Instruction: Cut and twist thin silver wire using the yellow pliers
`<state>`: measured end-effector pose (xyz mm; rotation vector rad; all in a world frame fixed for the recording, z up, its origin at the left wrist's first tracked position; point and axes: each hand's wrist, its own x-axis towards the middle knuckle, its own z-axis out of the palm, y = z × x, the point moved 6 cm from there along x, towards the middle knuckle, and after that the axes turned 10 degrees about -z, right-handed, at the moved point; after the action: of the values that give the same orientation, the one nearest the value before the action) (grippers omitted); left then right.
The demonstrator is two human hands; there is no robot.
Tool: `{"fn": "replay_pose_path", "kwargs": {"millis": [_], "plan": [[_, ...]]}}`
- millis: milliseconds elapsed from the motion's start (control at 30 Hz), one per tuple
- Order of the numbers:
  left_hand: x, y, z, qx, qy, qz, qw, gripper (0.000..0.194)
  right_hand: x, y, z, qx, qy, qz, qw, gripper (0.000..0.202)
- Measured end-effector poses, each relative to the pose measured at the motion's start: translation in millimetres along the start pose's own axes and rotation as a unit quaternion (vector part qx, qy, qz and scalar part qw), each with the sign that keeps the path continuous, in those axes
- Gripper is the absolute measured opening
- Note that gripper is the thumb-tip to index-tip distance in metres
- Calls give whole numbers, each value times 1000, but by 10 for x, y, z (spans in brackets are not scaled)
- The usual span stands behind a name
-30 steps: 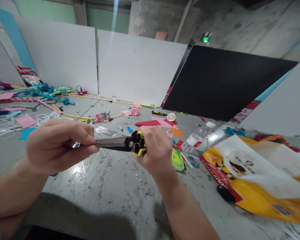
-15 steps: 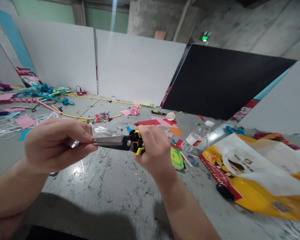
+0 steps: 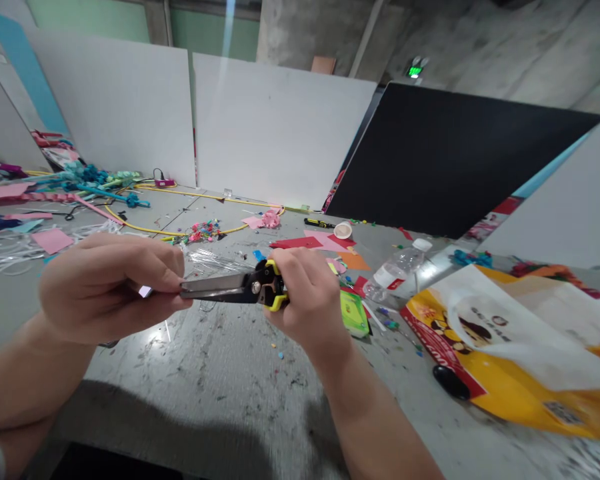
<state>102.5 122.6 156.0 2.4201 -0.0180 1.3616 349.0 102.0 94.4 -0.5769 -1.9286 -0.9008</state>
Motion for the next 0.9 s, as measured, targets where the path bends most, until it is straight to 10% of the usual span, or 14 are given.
{"fn": "replay_pose_path", "kwargs": {"millis": [900], "plan": [[-159, -129, 90, 78, 137, -85, 984, 21, -127, 126, -103, -101, 30, -4, 994, 34]]}}
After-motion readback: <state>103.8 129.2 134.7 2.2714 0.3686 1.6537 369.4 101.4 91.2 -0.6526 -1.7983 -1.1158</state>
